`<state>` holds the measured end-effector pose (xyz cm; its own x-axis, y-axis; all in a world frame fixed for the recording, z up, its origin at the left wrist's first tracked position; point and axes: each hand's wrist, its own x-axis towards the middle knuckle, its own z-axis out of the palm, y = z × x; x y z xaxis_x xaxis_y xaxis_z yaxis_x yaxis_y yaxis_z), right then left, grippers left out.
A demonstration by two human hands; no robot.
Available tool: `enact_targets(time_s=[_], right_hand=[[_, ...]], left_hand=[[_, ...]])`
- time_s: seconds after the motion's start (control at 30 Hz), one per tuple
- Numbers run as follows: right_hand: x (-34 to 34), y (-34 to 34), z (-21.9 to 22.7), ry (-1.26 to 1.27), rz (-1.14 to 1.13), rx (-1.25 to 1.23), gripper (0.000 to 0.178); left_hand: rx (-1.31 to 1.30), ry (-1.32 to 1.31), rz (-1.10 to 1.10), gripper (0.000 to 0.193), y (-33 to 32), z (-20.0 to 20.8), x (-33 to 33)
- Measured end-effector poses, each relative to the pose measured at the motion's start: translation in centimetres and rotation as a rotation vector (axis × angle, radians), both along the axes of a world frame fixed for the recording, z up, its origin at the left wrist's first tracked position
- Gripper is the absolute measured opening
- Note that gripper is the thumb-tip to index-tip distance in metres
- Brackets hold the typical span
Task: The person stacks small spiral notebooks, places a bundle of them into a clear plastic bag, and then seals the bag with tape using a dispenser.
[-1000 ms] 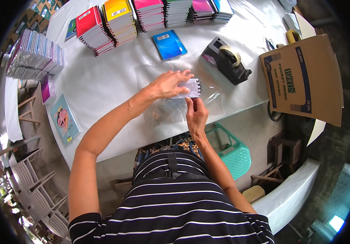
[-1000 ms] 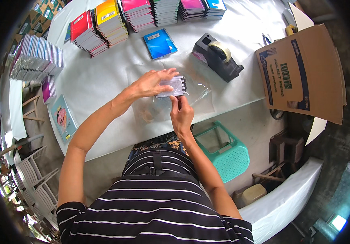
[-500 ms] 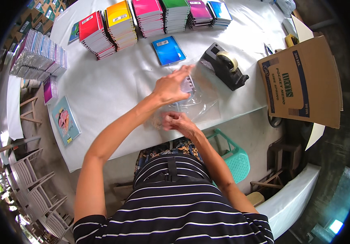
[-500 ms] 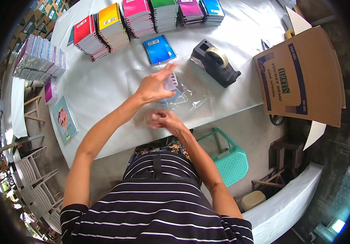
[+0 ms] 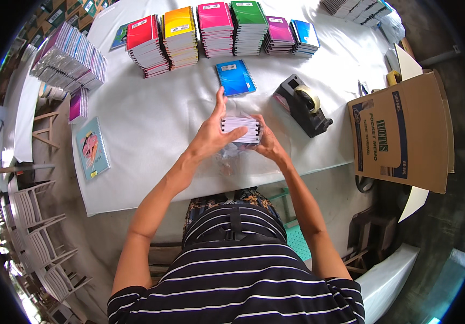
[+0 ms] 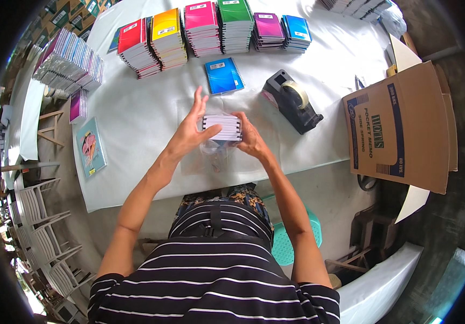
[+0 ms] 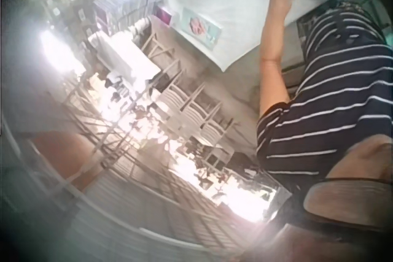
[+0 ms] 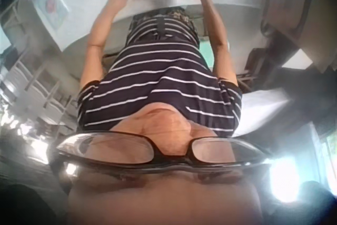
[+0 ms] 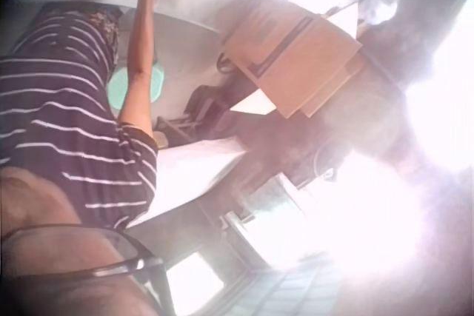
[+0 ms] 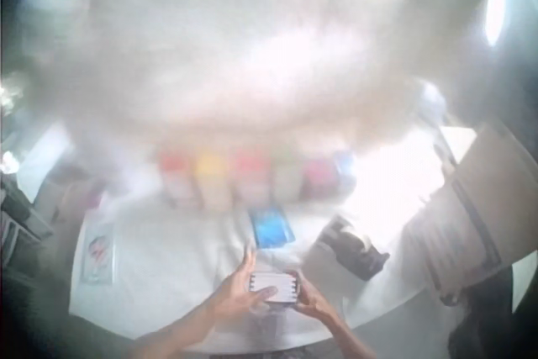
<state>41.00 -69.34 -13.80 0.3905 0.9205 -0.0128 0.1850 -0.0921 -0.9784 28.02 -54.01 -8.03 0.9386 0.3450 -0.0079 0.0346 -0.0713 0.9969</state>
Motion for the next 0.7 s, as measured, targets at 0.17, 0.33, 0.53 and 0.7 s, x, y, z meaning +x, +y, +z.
enact_targets(time_s=[0.17,0.33,0.53,0.7], right_hand=[[2.2,-1.8,9.3,-0.535,0.128,0.048,0.061],[4.2,-0.3,13.7,-0.977,0.348,0.052,0.007],[5.3,-0.9,12.6,-0.749,0.241,0.071,0.012],[1.5,-0.2,12.0,-0.738,0.065,0.125,0.032]], left_hand=[[0.347,0.351,0.079,0.071,0.9,1.3,-0.4],[0.63,0.386,0.081,0.066,0.3,3.7,1.2],[0.017,-0.007,0.117,0.058,1.2,3.2,0.5],[-0.024,-0.045,0.341,0.058,3.1,-2.5,-5.2]])
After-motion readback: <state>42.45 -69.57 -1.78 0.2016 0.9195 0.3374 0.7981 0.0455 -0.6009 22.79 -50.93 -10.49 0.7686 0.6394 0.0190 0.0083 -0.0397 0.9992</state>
